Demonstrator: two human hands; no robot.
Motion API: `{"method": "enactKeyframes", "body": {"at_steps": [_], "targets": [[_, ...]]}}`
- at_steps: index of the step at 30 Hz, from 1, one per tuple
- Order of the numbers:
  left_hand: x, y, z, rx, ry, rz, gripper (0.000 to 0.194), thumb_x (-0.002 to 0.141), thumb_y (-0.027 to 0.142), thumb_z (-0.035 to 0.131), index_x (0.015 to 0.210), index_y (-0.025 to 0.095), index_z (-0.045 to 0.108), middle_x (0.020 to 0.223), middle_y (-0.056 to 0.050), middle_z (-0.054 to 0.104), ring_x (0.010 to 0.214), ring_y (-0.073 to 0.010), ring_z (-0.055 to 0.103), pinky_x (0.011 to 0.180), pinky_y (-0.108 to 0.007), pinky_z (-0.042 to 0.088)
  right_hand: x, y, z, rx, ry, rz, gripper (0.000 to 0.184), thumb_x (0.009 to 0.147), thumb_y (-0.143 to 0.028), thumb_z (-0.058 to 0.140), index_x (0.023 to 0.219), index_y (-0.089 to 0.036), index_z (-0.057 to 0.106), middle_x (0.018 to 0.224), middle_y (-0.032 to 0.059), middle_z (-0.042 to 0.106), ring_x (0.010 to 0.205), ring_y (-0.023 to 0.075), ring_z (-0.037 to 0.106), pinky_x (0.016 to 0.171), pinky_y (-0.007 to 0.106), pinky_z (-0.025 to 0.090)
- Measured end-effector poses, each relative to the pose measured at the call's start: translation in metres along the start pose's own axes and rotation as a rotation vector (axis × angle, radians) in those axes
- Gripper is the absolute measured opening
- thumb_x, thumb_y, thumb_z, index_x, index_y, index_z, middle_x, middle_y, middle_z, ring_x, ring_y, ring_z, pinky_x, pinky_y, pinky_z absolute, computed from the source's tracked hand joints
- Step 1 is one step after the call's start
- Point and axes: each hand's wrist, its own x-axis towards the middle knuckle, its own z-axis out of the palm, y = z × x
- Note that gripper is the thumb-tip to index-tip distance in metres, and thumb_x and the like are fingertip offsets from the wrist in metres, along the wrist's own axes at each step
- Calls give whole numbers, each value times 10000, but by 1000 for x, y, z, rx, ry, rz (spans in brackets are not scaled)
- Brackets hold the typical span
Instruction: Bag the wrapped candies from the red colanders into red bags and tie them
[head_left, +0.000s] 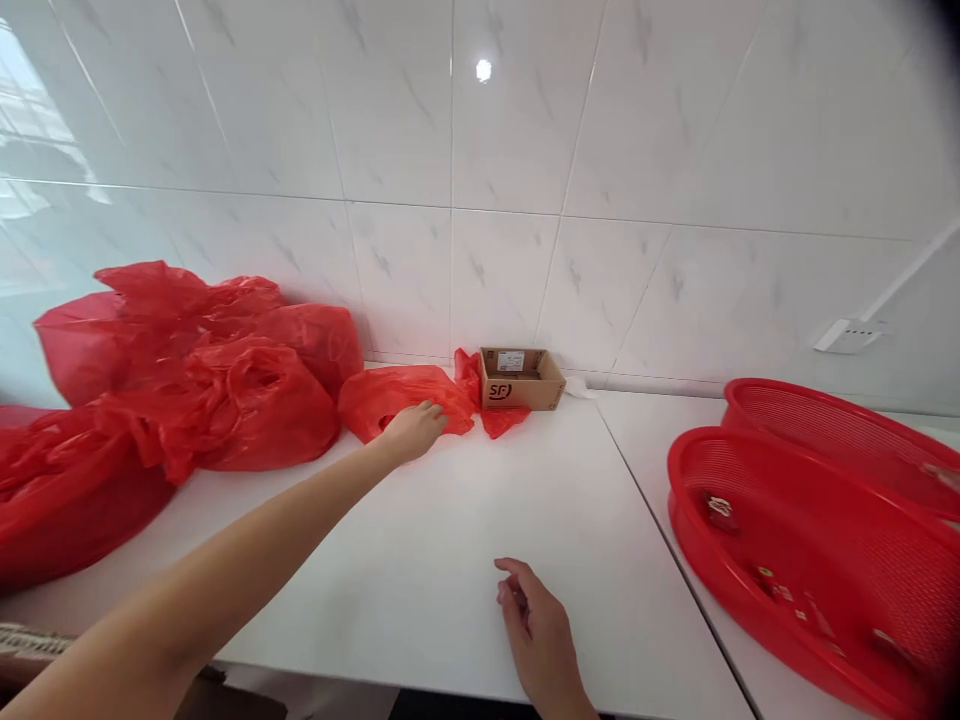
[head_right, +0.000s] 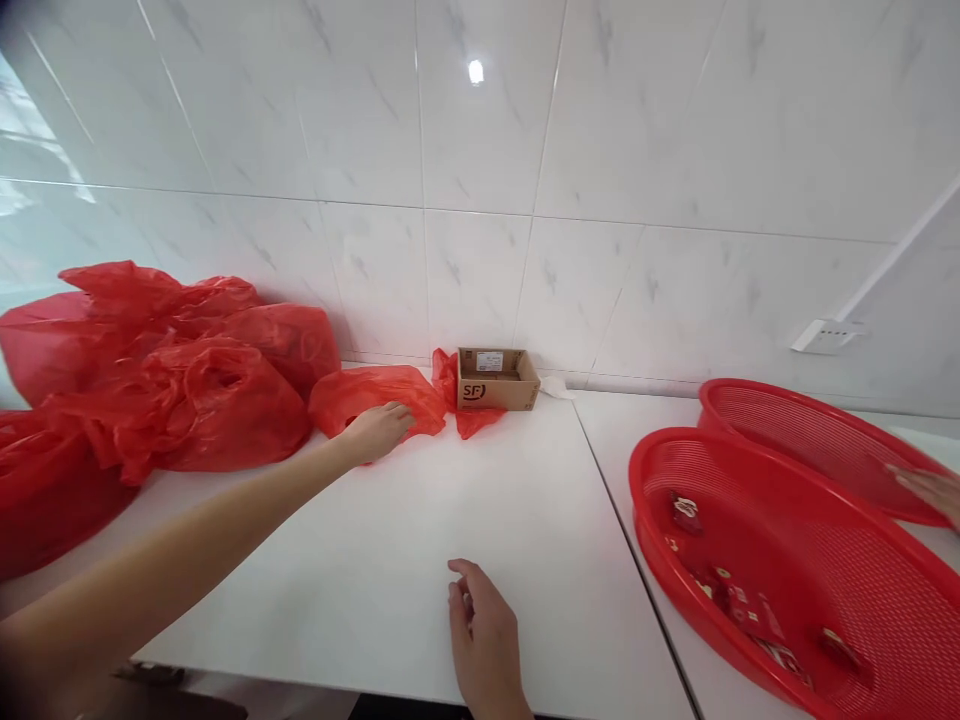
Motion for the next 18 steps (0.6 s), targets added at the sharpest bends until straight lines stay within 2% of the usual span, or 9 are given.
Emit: {"method": "enactKeyframes", "body": {"at_steps": [4,8,13,18], "targets": [[10,-26,8,143,-128,-251,325,897,329,598,1169,151,589,1148,-91,619,993,-210,625,837,-406,535,1,-2,-1,-28,26,-61,295,955,-364,408,1065,-239,652,774,23,646,611,145,565,584,241,492],[2,-44,17,233,-165,-404,338,896,322,598,1186,149,583,1188,-101,604,1035,-224,611,867,-429,525,2,-1,2,-41,45,-87,268,948,-351,419,1012,-254,660,761,10,641,591,134,551,557,228,470],[-5,-56,31,263,-170,-489,363,898,311,594,1223,152,564,1271,-113,563,1079,-238,592,896,-460,514,1,2,9,-1,121,-88,287,948,-381,411,968,-252,666,732,6,629,576,129,547,539,229,452],[-1,-74,25,218,-169,-513,341,902,331,588,1191,149,581,1198,-102,601,1041,-223,609,875,-434,522,1,2,10,-13,137,-112,297,949,-385,406,913,-246,665,717,9,626,553,131,531,521,238,442]]}}
